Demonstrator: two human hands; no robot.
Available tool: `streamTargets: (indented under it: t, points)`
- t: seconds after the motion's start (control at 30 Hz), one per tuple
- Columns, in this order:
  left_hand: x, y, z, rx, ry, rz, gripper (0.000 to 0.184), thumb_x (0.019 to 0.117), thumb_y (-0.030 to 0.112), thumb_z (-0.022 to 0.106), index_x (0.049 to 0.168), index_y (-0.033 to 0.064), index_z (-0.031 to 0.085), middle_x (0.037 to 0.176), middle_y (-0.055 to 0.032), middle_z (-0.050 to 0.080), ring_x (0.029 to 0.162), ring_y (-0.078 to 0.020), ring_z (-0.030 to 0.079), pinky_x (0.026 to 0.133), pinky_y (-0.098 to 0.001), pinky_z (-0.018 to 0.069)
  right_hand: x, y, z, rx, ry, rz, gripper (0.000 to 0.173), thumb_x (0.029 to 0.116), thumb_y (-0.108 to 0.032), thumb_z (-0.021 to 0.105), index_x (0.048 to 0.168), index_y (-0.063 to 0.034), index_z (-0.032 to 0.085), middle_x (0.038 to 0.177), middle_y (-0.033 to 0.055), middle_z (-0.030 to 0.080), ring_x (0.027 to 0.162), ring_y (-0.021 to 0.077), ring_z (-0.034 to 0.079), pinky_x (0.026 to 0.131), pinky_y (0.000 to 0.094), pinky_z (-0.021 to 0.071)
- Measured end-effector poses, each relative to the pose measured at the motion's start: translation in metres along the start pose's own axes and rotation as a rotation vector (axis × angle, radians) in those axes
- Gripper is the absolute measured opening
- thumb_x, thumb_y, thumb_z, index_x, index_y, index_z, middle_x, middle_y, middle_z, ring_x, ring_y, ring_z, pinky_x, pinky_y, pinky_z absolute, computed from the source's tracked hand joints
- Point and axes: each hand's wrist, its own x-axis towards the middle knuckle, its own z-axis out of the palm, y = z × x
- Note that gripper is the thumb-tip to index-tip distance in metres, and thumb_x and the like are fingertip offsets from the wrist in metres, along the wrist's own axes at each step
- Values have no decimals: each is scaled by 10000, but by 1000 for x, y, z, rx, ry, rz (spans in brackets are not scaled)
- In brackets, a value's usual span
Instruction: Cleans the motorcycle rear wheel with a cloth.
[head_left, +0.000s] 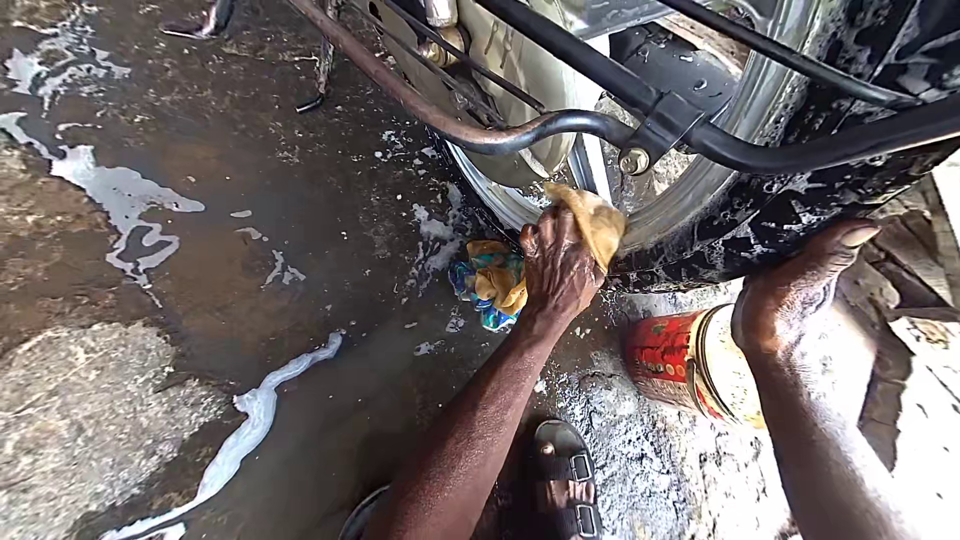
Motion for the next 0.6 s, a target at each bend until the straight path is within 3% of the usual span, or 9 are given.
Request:
streamTargets:
  t: [0.07,0.13,0.23,0.27,0.37,0.43,0.5,0.6]
  points:
    - [-8,-6,-1,-217,-18,-236,458,876,220,700,1244,-49,656,1313,-289,613,1267,-435,563,1054,-590,428,-4,7,-4,11,-42,5,764,1031,-656,122,1543,-99,230,1458,-28,477,1385,36,426,1189,345,355]
    - [-5,-17,-3,-540,-90,-459,431,888,137,719,1239,-99,635,1255,-293,648,1249,-380,599,1101,-527,435,-5,10,-5,39,-59,16,762,1022,-674,138,1540,-125,241,1454,-40,480,1383,41,429,1188,348,358]
    - [17,-28,5,-851,-339,-459,394,919,111,711,1265,-56,622,1241,-219,656,1218,-264,601,1090,-444,452,-7,11,-5,60,-70,-1,752,1022,-675,147,1533,-133,252,1448,-44,486,1389,48,428,1192,355,358]
    - [28,-28,11,-906,-426,-422,339,928,131,704,1227,-20,650,1186,-176,682,1153,-223,630,1034,-431,494,-7,11,-3,64,-66,-12,758,1018,-681,156,1532,-132,251,1452,-41,482,1393,51,424,1195,358,354]
    - [52,-18,10,-989,-638,-457,268,995,147,632,1211,-11,649,1153,-166,674,1090,-214,629,979,-435,505,-6,11,1,82,-34,-31,822,994,-723,202,1543,-112,229,1476,-16,461,1410,69,406,1206,371,336]
    - [61,-11,6,-925,-647,-509,262,983,163,660,1181,-8,657,1112,-164,681,1051,-223,638,947,-446,516,-6,11,3,96,-7,-39,828,988,-731,221,1538,-111,226,1470,-25,460,1405,64,409,1202,364,339]
    - [66,0,1,-659,-632,-516,372,929,275,704,1173,-4,670,1117,-206,697,1080,-333,662,936,-574,517,-6,10,4,104,6,-26,819,985,-736,224,1527,-123,243,1454,-34,472,1393,60,421,1193,357,354]
    - [56,21,-13,-318,-513,-514,442,918,390,690,1088,-18,685,1084,-226,704,1064,-388,680,883,-606,523,-10,12,5,101,8,-23,760,1008,-701,192,1511,-135,266,1431,-45,489,1383,58,435,1189,359,358]
